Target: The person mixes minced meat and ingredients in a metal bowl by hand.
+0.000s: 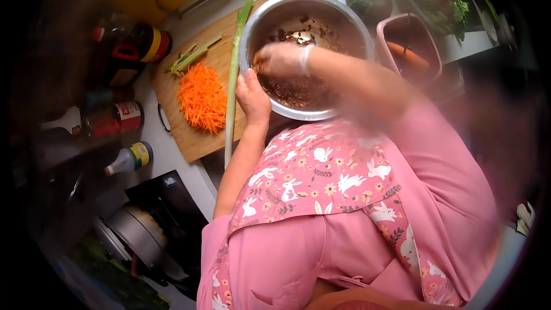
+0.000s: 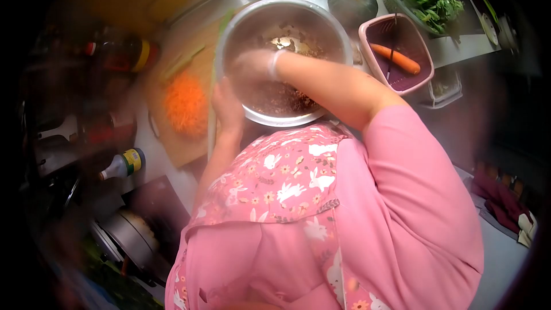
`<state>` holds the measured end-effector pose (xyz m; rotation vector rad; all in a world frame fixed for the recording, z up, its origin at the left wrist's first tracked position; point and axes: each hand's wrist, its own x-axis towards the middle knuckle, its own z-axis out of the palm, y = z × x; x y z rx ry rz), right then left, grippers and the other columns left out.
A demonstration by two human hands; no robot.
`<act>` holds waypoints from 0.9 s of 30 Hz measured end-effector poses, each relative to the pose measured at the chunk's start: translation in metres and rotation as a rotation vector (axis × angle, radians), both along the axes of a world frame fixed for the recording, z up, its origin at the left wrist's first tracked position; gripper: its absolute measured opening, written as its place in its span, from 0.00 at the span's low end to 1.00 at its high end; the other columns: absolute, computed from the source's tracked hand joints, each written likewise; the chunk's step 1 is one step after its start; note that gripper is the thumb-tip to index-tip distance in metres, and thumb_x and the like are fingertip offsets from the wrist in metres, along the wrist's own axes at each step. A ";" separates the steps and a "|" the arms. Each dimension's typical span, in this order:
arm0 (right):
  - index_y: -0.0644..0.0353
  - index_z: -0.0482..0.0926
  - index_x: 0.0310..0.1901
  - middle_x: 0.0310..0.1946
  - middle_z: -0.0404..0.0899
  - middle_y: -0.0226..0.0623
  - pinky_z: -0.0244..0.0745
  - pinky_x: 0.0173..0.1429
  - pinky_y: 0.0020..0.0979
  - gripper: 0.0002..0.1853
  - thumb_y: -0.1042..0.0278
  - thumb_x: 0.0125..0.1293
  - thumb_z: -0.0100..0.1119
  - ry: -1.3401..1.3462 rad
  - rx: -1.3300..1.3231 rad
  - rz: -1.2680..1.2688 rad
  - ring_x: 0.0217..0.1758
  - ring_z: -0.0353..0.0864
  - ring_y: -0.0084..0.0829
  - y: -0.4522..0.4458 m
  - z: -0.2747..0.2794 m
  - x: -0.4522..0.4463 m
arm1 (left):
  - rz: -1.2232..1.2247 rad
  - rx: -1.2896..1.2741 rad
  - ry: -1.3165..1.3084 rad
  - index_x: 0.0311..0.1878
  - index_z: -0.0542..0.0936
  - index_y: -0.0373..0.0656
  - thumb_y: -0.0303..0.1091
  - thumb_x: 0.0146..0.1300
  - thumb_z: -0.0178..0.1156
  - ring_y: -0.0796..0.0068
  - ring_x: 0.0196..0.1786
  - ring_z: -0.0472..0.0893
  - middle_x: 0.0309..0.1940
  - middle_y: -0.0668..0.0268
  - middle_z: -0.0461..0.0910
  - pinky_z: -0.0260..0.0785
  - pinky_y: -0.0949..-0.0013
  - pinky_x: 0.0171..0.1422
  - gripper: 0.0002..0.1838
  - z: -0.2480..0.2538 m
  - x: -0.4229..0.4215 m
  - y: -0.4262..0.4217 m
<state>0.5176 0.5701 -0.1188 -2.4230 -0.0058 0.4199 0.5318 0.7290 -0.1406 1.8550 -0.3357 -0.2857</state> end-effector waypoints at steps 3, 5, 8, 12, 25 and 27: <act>0.55 0.81 0.40 0.40 0.81 0.42 0.72 0.56 0.40 0.12 0.60 0.62 0.52 -0.040 -0.257 0.365 0.48 0.79 0.42 0.014 0.024 -0.038 | 0.061 -0.111 -0.070 0.37 0.74 0.32 0.41 0.73 0.45 0.68 0.28 0.71 0.24 0.60 0.74 0.64 0.64 0.34 0.19 -0.006 -0.002 -0.002; 0.52 0.81 0.37 0.45 0.80 0.36 0.69 0.58 0.41 0.10 0.60 0.61 0.52 -0.137 -0.358 0.423 0.56 0.75 0.39 -0.003 0.027 -0.063 | 0.037 -0.068 0.012 0.36 0.74 0.33 0.41 0.73 0.45 0.68 0.28 0.72 0.24 0.61 0.75 0.65 0.65 0.35 0.19 0.002 -0.002 -0.001; 0.46 0.80 0.46 0.52 0.75 0.34 0.67 0.60 0.44 0.15 0.59 0.57 0.58 -0.089 -0.412 0.366 0.61 0.69 0.42 -0.033 0.074 -0.075 | 0.052 -0.059 -0.044 0.36 0.74 0.33 0.41 0.72 0.45 0.69 0.28 0.71 0.24 0.61 0.74 0.64 0.65 0.34 0.19 0.008 -0.006 -0.004; 0.44 0.76 0.55 0.52 0.74 0.41 0.71 0.57 0.42 0.23 0.65 0.54 0.60 0.030 -0.436 0.085 0.55 0.74 0.45 -0.028 0.028 -0.062 | 0.008 -0.035 0.030 0.38 0.74 0.31 0.41 0.73 0.45 0.64 0.36 0.74 0.31 0.54 0.76 0.65 0.60 0.43 0.19 0.007 -0.004 0.000; 0.47 0.72 0.58 0.51 0.75 0.50 0.72 0.56 0.43 0.22 0.71 0.61 0.50 0.152 -0.373 0.162 0.51 0.78 0.46 0.019 0.033 -0.067 | 0.078 -0.033 -0.099 0.29 0.71 0.35 0.40 0.71 0.48 0.69 0.22 0.67 0.17 0.61 0.69 0.60 0.63 0.29 0.18 0.011 -0.006 -0.004; 0.49 0.74 0.55 0.49 0.77 0.45 0.73 0.55 0.42 0.19 0.70 0.62 0.49 0.127 -0.266 0.092 0.50 0.79 0.45 0.009 0.017 -0.056 | 0.079 -0.024 -0.101 0.29 0.71 0.35 0.40 0.71 0.48 0.69 0.22 0.67 0.17 0.61 0.69 0.60 0.63 0.29 0.18 0.012 -0.005 -0.005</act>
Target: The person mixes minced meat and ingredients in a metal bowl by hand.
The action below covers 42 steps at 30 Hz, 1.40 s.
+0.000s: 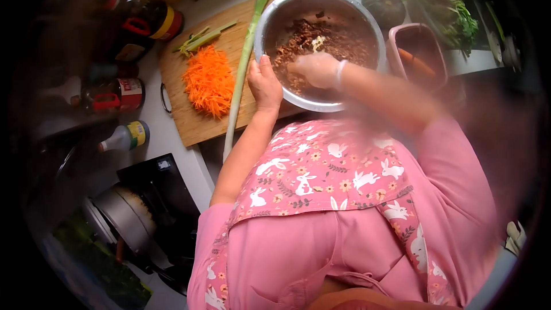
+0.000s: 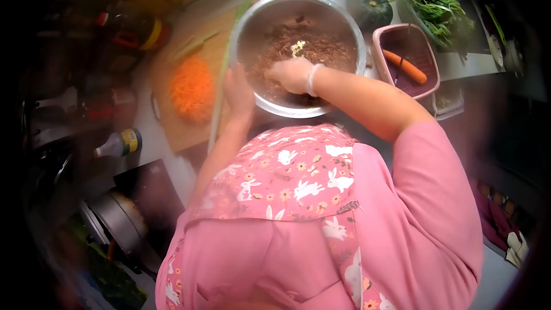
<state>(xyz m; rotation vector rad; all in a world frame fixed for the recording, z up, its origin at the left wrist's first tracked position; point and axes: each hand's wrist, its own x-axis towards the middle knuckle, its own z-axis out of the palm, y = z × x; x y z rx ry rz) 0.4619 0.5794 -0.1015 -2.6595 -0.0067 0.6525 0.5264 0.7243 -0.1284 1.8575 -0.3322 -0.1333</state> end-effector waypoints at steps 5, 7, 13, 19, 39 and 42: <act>0.47 0.74 0.57 0.57 0.73 0.45 0.74 0.54 0.44 0.20 0.68 0.62 0.52 0.062 -0.197 0.120 0.54 0.77 0.46 -0.027 0.039 -0.011 | -0.062 0.100 0.138 0.38 0.75 0.32 0.43 0.72 0.45 0.58 0.35 0.76 0.30 0.52 0.76 0.65 0.58 0.42 0.20 0.007 0.000 0.003; 0.47 0.73 0.58 0.59 0.70 0.48 0.74 0.55 0.45 0.20 0.68 0.62 0.51 0.101 -0.228 0.115 0.55 0.77 0.46 -0.025 0.034 -0.027 | -0.063 0.087 0.153 0.38 0.75 0.32 0.44 0.72 0.45 0.60 0.35 0.76 0.29 0.53 0.76 0.65 0.58 0.42 0.20 0.004 0.000 0.004; 0.51 0.75 0.56 0.53 0.76 0.46 0.69 0.61 0.40 0.20 0.74 0.63 0.44 0.131 0.064 -0.182 0.56 0.76 0.46 -0.020 0.030 -0.007 | -0.004 -0.034 0.019 0.28 0.70 0.36 0.41 0.71 0.48 0.71 0.21 0.66 0.16 0.64 0.66 0.59 0.63 0.28 0.19 -0.005 0.000 -0.003; 0.48 0.70 0.62 0.58 0.69 0.47 0.70 0.61 0.42 0.28 0.76 0.58 0.51 0.366 -0.185 0.157 0.58 0.75 0.48 -0.048 0.078 -0.025 | -0.008 -0.029 0.048 0.28 0.70 0.36 0.41 0.71 0.48 0.72 0.21 0.65 0.16 0.65 0.66 0.58 0.64 0.28 0.19 0.002 -0.001 -0.004; 0.59 0.71 0.60 0.45 0.77 0.48 0.72 0.54 0.37 0.23 0.71 0.61 0.53 0.140 0.386 -0.351 0.48 0.78 0.44 -0.045 0.012 -0.033 | -0.022 -0.108 0.091 0.27 0.69 0.37 0.39 0.71 0.49 0.78 0.20 0.62 0.14 0.70 0.64 0.56 0.66 0.25 0.18 0.000 -0.005 -0.007; 0.57 0.66 0.64 0.48 0.74 0.48 0.72 0.55 0.38 0.31 0.69 0.57 0.59 -0.051 0.308 -0.102 0.49 0.78 0.44 -0.034 0.023 -0.030 | -0.025 -0.097 0.071 0.27 0.69 0.38 0.39 0.71 0.49 0.78 0.20 0.62 0.15 0.70 0.64 0.56 0.67 0.25 0.18 -0.005 -0.003 -0.008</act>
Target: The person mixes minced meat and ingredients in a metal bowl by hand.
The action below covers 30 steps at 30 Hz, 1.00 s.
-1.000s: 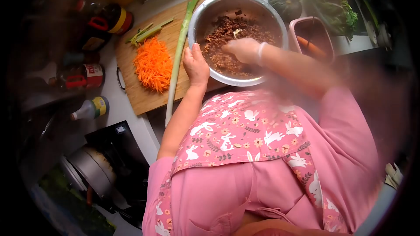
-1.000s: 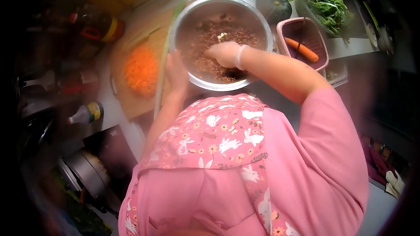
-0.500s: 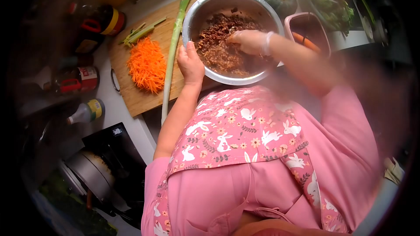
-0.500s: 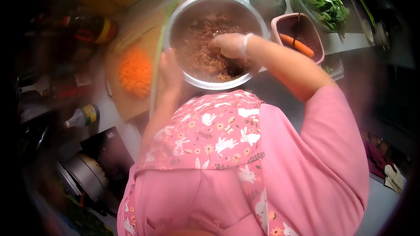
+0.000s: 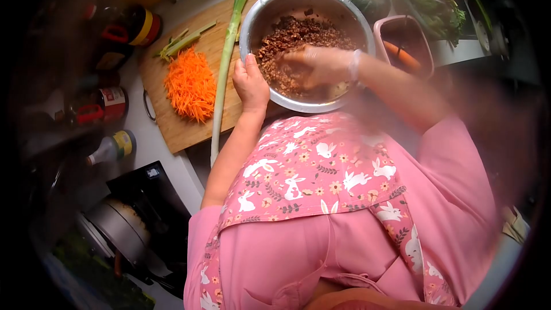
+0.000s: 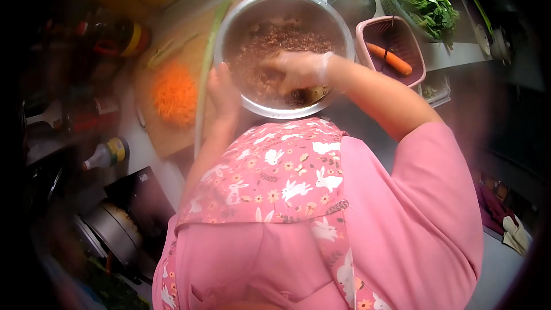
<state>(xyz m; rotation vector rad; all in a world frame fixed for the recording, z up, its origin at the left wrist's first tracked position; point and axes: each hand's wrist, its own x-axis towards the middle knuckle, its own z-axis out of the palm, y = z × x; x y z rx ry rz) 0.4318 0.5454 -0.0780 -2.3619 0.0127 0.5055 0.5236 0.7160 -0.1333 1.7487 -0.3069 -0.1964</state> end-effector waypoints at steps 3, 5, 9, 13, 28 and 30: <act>0.53 0.64 0.66 0.52 0.73 0.50 0.73 0.56 0.41 0.31 0.71 0.58 0.55 0.059 -0.237 0.090 0.54 0.76 0.48 0.027 -0.021 0.004 | 0.020 0.038 0.005 0.27 0.69 0.38 0.39 0.71 0.49 0.78 0.20 0.63 0.15 0.69 0.64 0.57 0.66 0.25 0.18 0.001 -0.001 -0.001; 0.54 0.68 0.63 0.51 0.76 0.50 0.72 0.57 0.41 0.27 0.72 0.59 0.50 0.192 -0.257 0.043 0.54 0.77 0.48 0.030 -0.014 0.016 | 0.006 0.027 0.032 0.27 0.70 0.37 0.39 0.71 0.49 0.76 0.20 0.64 0.14 0.67 0.65 0.57 0.65 0.26 0.18 0.006 0.000 -0.001; 0.53 0.74 0.57 0.47 0.79 0.47 0.70 0.58 0.41 0.22 0.72 0.59 0.50 0.233 -0.208 -0.117 0.55 0.77 0.46 0.016 0.007 0.014 | -0.003 0.025 0.077 0.28 0.70 0.37 0.39 0.71 0.49 0.74 0.20 0.64 0.15 0.66 0.66 0.58 0.64 0.26 0.18 0.001 0.002 0.002; 0.51 0.75 0.57 0.47 0.79 0.44 0.71 0.57 0.39 0.23 0.72 0.58 0.52 -0.012 -0.188 -0.085 0.54 0.77 0.43 0.031 -0.007 0.007 | 0.007 0.065 -0.090 0.28 0.70 0.36 0.40 0.70 0.50 0.67 0.21 0.68 0.16 0.60 0.69 0.60 0.61 0.29 0.18 0.002 -0.003 0.003; 0.51 0.76 0.53 0.48 0.75 0.48 0.71 0.54 0.47 0.20 0.63 0.57 0.57 -0.137 -0.419 -0.001 0.55 0.73 0.50 0.038 -0.039 0.039 | 0.027 0.022 -0.071 0.29 0.71 0.33 0.39 0.69 0.49 0.50 0.27 0.74 0.22 0.48 0.74 0.64 0.55 0.34 0.17 -0.009 0.002 -0.001; 0.53 0.78 0.49 0.45 0.76 0.48 0.71 0.53 0.46 0.16 0.65 0.58 0.55 -0.100 -0.357 -0.008 0.53 0.74 0.46 0.033 -0.037 0.039 | 0.033 0.011 -0.067 0.29 0.71 0.34 0.39 0.69 0.50 0.52 0.26 0.74 0.22 0.49 0.74 0.64 0.55 0.34 0.17 -0.009 0.002 -0.002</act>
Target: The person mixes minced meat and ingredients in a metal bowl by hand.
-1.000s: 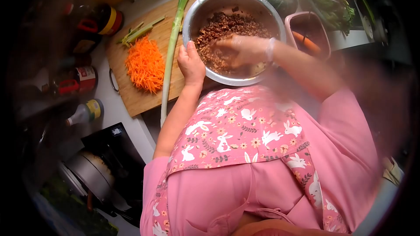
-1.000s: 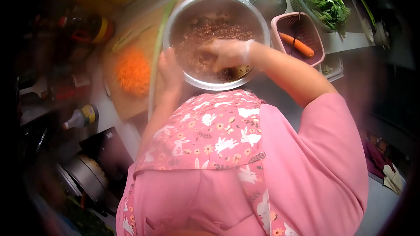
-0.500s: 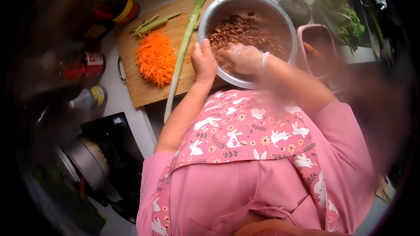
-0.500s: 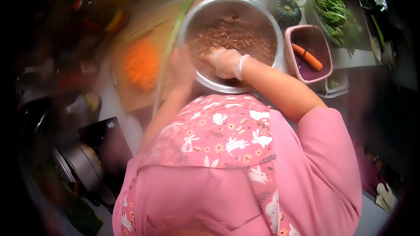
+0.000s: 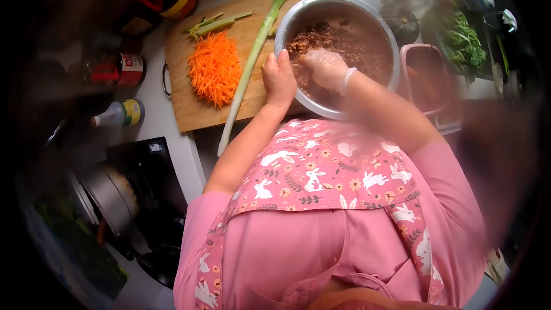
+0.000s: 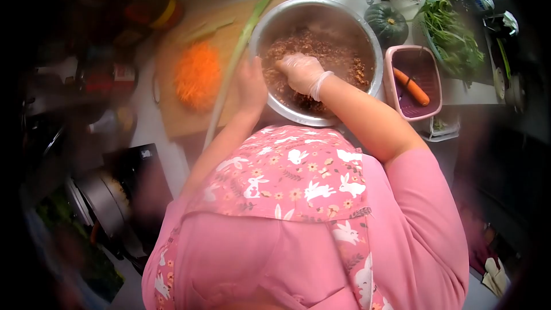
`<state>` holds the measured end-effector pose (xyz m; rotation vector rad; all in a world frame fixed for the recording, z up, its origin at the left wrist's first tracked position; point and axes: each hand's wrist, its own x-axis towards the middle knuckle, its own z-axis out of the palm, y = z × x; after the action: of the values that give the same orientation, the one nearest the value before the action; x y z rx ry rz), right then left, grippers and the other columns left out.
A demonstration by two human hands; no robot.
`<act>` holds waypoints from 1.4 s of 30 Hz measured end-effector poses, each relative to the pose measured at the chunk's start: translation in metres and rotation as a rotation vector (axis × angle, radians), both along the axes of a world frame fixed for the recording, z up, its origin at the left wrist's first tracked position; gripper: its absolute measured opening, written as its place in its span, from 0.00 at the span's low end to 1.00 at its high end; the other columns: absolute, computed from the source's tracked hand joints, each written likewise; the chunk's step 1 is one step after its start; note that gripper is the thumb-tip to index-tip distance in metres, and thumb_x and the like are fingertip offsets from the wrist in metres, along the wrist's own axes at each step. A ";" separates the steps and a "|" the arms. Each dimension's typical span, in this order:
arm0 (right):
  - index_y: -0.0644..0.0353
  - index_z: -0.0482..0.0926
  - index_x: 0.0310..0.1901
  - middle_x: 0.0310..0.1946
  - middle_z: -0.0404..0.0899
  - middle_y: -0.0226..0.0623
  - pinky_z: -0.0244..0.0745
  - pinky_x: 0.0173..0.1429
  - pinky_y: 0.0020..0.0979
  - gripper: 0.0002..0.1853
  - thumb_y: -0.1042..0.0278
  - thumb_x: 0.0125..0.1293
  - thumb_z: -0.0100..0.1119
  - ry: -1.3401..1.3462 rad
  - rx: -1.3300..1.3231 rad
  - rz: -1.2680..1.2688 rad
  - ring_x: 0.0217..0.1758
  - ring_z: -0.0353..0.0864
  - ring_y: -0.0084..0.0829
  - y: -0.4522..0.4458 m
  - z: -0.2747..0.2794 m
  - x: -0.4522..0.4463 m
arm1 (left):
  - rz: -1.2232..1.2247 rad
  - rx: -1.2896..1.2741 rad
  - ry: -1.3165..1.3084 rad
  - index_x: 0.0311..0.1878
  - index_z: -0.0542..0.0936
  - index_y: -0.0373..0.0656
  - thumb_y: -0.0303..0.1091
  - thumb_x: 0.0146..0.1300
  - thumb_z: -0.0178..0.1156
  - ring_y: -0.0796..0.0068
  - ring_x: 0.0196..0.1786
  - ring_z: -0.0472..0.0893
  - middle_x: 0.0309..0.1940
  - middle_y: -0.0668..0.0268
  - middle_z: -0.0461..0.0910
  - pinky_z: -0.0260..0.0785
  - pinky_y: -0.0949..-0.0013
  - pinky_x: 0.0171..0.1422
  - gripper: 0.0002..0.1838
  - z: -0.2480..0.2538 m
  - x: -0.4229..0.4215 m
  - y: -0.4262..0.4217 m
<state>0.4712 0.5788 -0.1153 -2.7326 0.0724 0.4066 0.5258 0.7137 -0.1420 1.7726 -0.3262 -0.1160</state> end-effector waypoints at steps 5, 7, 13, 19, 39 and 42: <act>0.56 0.75 0.53 0.47 0.77 0.47 0.71 0.57 0.43 0.22 0.66 0.54 0.62 -0.086 -0.003 -0.069 0.54 0.74 0.46 -0.026 0.012 -0.014 | -0.017 0.042 0.004 0.29 0.71 0.35 0.40 0.70 0.50 0.59 0.24 0.71 0.19 0.54 0.72 0.62 0.57 0.32 0.18 0.011 -0.002 0.002; 0.57 0.73 0.55 0.50 0.76 0.48 0.70 0.58 0.42 0.28 0.62 0.51 0.67 -0.244 0.045 -0.125 0.56 0.74 0.47 -0.039 -0.004 -0.006 | -0.023 0.068 0.013 0.29 0.71 0.35 0.40 0.70 0.50 0.60 0.24 0.71 0.19 0.54 0.72 0.62 0.58 0.32 0.18 0.013 -0.004 0.005; 0.56 0.77 0.52 0.50 0.77 0.47 0.71 0.58 0.40 0.22 0.71 0.52 0.60 -0.105 0.138 -0.134 0.55 0.76 0.45 -0.013 -0.011 0.014 | -0.022 0.081 -0.063 0.29 0.71 0.35 0.39 0.70 0.50 0.62 0.23 0.71 0.19 0.55 0.72 0.62 0.58 0.31 0.17 0.008 -0.003 0.003; 0.50 0.79 0.53 0.47 0.80 0.44 0.69 0.60 0.37 0.22 0.64 0.54 0.64 0.245 0.243 -0.076 0.53 0.78 0.42 -0.044 0.075 -0.006 | -0.030 0.040 -0.027 0.29 0.71 0.35 0.39 0.70 0.50 0.63 0.22 0.69 0.17 0.57 0.70 0.61 0.59 0.30 0.17 0.015 -0.004 0.004; 0.59 0.79 0.38 0.33 0.81 0.46 0.76 0.39 0.46 0.10 0.66 0.58 0.52 -0.069 0.091 0.023 0.37 0.81 0.50 -0.019 0.037 0.016 | -0.047 -0.072 0.092 0.32 0.73 0.34 0.44 0.74 0.42 0.70 0.26 0.67 0.21 0.63 0.70 0.62 0.66 0.33 0.23 0.005 -0.005 0.003; 0.64 0.78 0.39 0.32 0.79 0.46 0.77 0.40 0.42 0.13 0.67 0.53 0.55 0.047 -0.103 0.230 0.36 0.82 0.46 0.020 0.061 0.024 | -0.039 -0.026 0.051 0.31 0.73 0.34 0.45 0.74 0.41 0.72 0.26 0.66 0.20 0.66 0.69 0.60 0.66 0.33 0.23 0.003 -0.003 0.004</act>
<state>0.4955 0.5991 -0.0542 -2.8424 -0.2168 0.5446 0.5232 0.7180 -0.1388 1.7351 -0.3236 -0.1838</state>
